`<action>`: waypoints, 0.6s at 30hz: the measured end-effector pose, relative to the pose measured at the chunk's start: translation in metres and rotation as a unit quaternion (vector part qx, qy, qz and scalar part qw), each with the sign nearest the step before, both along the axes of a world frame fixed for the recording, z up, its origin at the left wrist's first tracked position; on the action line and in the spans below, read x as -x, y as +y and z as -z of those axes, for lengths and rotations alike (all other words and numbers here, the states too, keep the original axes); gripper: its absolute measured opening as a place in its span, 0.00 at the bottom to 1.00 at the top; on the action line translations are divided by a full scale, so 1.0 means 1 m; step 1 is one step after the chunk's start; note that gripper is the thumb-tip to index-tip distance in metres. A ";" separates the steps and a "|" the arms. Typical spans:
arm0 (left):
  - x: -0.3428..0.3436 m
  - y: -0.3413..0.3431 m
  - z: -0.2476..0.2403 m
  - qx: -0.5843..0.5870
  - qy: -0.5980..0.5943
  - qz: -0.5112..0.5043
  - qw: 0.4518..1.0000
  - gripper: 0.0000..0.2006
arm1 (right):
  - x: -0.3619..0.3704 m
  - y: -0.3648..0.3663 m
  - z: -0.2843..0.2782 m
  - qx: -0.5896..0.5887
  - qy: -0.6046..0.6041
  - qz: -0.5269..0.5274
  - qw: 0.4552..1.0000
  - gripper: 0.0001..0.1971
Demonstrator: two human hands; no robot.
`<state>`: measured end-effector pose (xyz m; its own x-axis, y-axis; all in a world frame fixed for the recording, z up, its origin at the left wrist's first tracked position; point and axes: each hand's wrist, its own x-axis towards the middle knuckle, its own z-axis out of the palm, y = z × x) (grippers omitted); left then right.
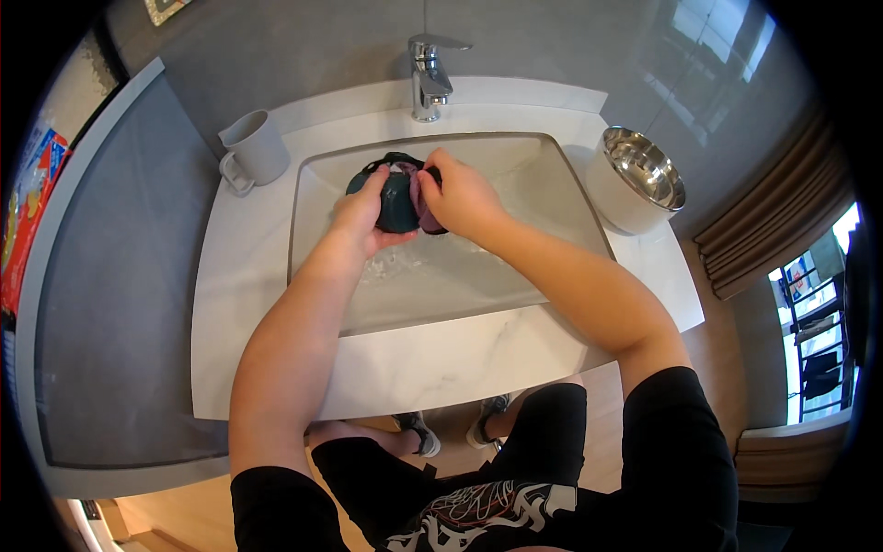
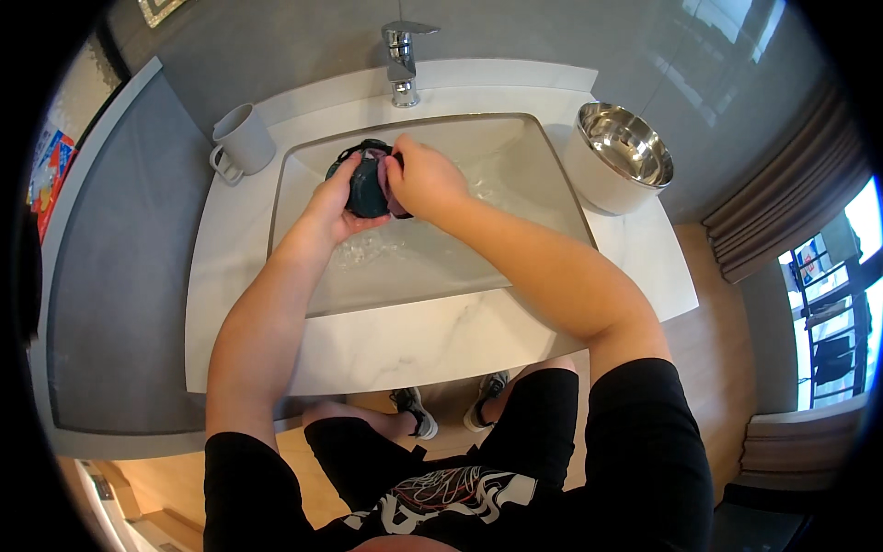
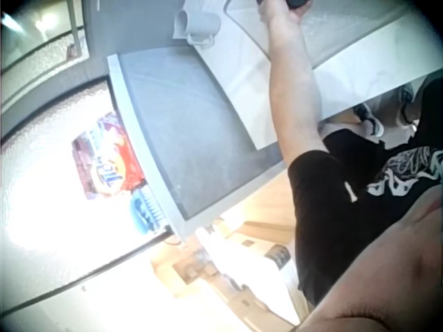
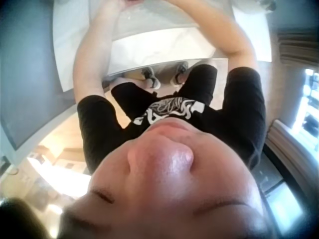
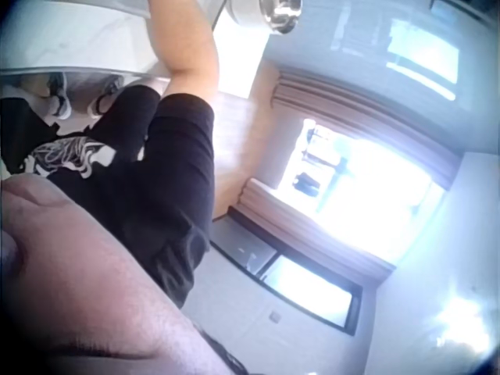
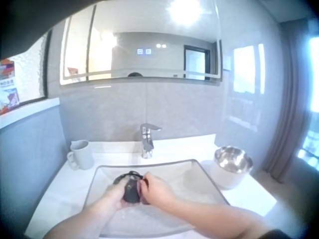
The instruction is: The person washes a dark blue mug and a purple cloth in a sink filled with water by hand, scrubbing the inside and outside of the mug with the cloth before placing the mug on the counter.
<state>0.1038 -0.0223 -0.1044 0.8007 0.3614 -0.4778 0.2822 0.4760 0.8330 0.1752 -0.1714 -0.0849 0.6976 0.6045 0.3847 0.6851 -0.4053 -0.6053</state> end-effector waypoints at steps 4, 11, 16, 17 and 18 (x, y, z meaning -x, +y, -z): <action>-0.003 0.004 0.007 0.048 -0.041 -0.068 0.996 0.26 | 0.007 0.000 0.008 -0.044 0.020 0.005 0.999 0.10; -0.012 0.023 0.033 0.124 -0.160 -0.093 0.975 0.23 | 0.027 0.007 0.008 0.022 -0.207 -0.253 0.945 0.11; -0.003 0.020 0.005 0.075 -0.122 -0.007 0.990 0.25 | 0.012 0.003 0.004 -0.041 -0.176 -0.186 0.966 0.10; -0.003 0.017 0.002 0.075 -0.123 -0.007 0.990 0.25 | 0.006 0.002 0.004 -0.042 -0.148 -0.144 0.978 0.10; -0.004 0.012 -0.001 0.118 -0.140 -0.014 0.983 0.26 | 0.001 -0.001 0.003 -0.042 -0.118 -0.101 0.987 0.11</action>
